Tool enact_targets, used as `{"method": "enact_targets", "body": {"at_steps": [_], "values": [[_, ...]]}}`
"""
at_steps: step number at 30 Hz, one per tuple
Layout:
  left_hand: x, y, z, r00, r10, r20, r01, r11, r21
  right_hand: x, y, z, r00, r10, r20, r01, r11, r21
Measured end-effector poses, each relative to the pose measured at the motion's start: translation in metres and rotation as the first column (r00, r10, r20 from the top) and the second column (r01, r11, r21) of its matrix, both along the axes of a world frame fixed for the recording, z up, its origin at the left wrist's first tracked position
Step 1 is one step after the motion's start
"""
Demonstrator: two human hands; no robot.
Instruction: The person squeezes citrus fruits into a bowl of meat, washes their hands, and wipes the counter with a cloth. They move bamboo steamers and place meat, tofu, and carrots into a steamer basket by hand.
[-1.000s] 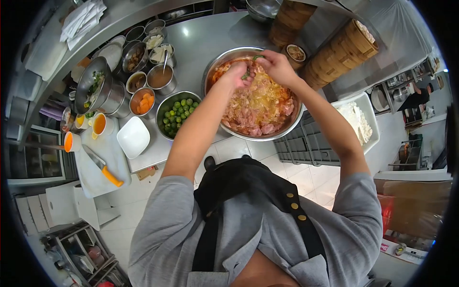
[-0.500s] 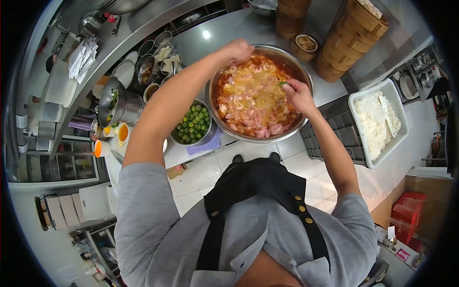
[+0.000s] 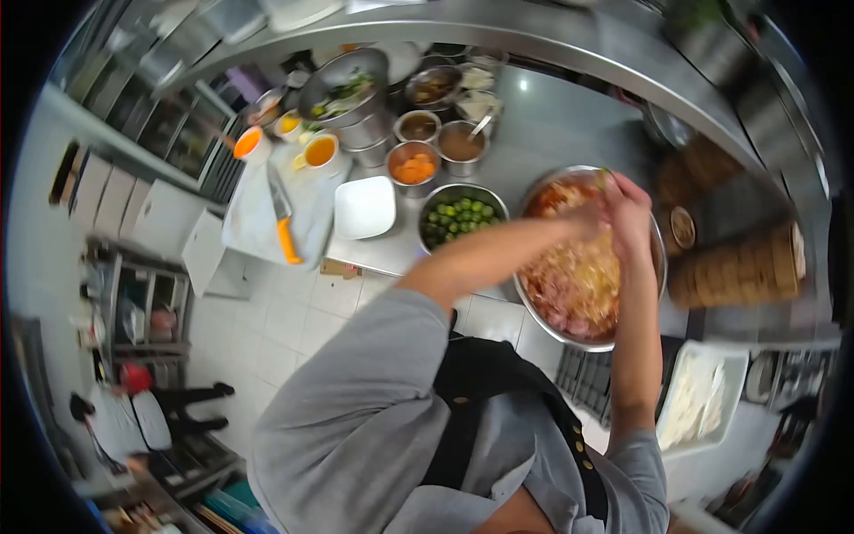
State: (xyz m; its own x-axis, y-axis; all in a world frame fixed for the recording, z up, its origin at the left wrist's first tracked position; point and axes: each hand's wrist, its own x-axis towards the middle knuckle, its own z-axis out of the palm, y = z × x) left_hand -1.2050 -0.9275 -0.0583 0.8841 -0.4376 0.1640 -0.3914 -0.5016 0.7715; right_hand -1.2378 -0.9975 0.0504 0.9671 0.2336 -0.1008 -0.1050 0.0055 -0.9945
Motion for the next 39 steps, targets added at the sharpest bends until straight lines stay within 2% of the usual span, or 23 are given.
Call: {"method": "enact_targets", "body": {"at_steps": [1,2,3,4,7,9,11,12,13,14,15,17,19,21,24,26,28,30,31,32,34,36,39], "values": [[-0.016,0.001,-0.016,0.996,0.018,0.091,0.045,0.758,-0.651,0.004,0.046,0.014,0.993,0.116,-0.009,-0.115,0.992,0.051],[-0.021,-0.005,-0.026,0.999,-0.014,0.030,0.031,0.652,-0.757,0.009,0.096,0.027,0.976,0.217,-0.020,-0.214,0.972,0.096],[-0.025,-0.007,-0.030,0.986,-0.019,-0.165,-0.104,0.704,-0.703,0.011,0.146,0.039,0.964,0.262,-0.048,-0.255,0.960,0.117],[-0.022,-0.009,-0.035,0.923,-0.024,-0.384,-0.224,0.779,-0.586,0.027,0.187,0.035,0.892,0.452,-0.003,-0.440,0.870,0.220],[-0.021,-0.008,-0.049,0.827,0.014,-0.562,-0.355,0.788,-0.503,0.030,0.262,0.039,0.835,0.545,-0.074,-0.505,0.812,0.293],[-0.022,-0.004,-0.054,0.797,0.040,-0.602,-0.406,0.775,-0.485,0.025,0.262,0.015,0.764,0.631,0.135,-0.566,0.756,-0.328],[-0.024,-0.001,-0.059,0.772,0.075,-0.632,-0.445,0.773,-0.452,0.011,0.238,-0.030,0.710,0.690,-0.144,-0.566,0.435,-0.700],[-0.026,-0.001,-0.062,0.756,0.098,-0.647,-0.465,0.776,-0.426,0.013,0.220,-0.069,0.493,0.869,0.026,-0.340,0.221,-0.914],[-0.031,-0.001,-0.064,0.739,0.129,-0.662,-0.485,0.783,-0.389,0.003,0.207,-0.101,0.542,0.840,0.015,-0.204,0.148,-0.968],[-0.032,-0.003,-0.068,0.726,0.161,-0.669,-0.500,0.791,-0.352,-0.020,0.208,-0.099,0.636,0.771,-0.030,-0.072,0.020,-0.997],[-0.037,-0.006,-0.069,0.711,0.195,-0.675,-0.511,0.804,-0.305,-0.027,0.208,-0.104,0.644,0.751,-0.145,-0.096,-0.108,-0.989],[-0.044,-0.019,-0.070,0.692,0.256,-0.676,-0.518,0.828,-0.216,-0.028,0.206,-0.123,0.593,0.797,-0.116,-0.083,-0.082,-0.993],[-0.050,-0.037,-0.069,0.711,0.276,-0.647,-0.492,0.853,-0.176,-0.034,0.201,-0.132,0.429,0.897,-0.108,0.028,-0.133,-0.991],[-0.056,-0.051,-0.064,0.782,0.251,-0.570,-0.435,0.876,-0.211,-0.037,0.202,-0.132,0.458,0.885,-0.087,0.025,-0.110,-0.994],[-0.063,-0.052,-0.048,0.889,0.213,-0.406,-0.349,0.889,-0.298,-0.047,0.204,-0.140,0.477,0.875,0.087,0.212,-0.019,-0.977],[-0.069,-0.041,-0.027,0.767,-0.044,-0.640,-0.293,0.864,-0.410,-0.041,0.202,-0.143,0.473,0.869,0.149,0.125,0.101,-0.987],[-0.076,-0.042,-0.030,0.790,-0.038,-0.612,-0.255,0.887,-0.384,-0.038,0.199,-0.149,0.482,0.855,0.190,0.136,0.142,-0.981],[-0.081,-0.044,-0.028,0.734,-0.081,-0.675,-0.242,0.897,-0.370,-0.038,0.200,-0.158,0.490,0.839,0.236,0.153,0.184,-0.971],[-0.081,-0.056,-0.041,0.905,0.091,-0.415,-0.284,0.856,-0.432,-0.039,0.203,-0.160,0.495,0.831,0.253,0.174,0.191,-0.966],[-0.079,-0.065,-0.055,0.817,-0.050,-0.574,-0.305,0.808,-0.504,-0.038,0.202,-0.161,0.505,0.819,0.271,0.196,0.197,-0.961],[-0.078,-0.050,-0.044,0.557,-0.313,-0.769,-0.409,0.703,-0.582,-0.037,0.199,-0.150,0.531,0.812,0.243,0.080,0.237,-0.968],[-0.078,-0.054,-0.046,0.589,-0.267,-0.763,-0.406,0.718,-0.565,-0.037,0.194,-0.141,0.543,0.819,0.184,0.009,0.213,-0.977],[-0.083,-0.061,-0.033,0.495,-0.311,-0.811,-0.456,0.702,-0.547,-0.044,0.194,-0.161,0.573,0.794,0.205,0.018,0.237,-0.971]]}}
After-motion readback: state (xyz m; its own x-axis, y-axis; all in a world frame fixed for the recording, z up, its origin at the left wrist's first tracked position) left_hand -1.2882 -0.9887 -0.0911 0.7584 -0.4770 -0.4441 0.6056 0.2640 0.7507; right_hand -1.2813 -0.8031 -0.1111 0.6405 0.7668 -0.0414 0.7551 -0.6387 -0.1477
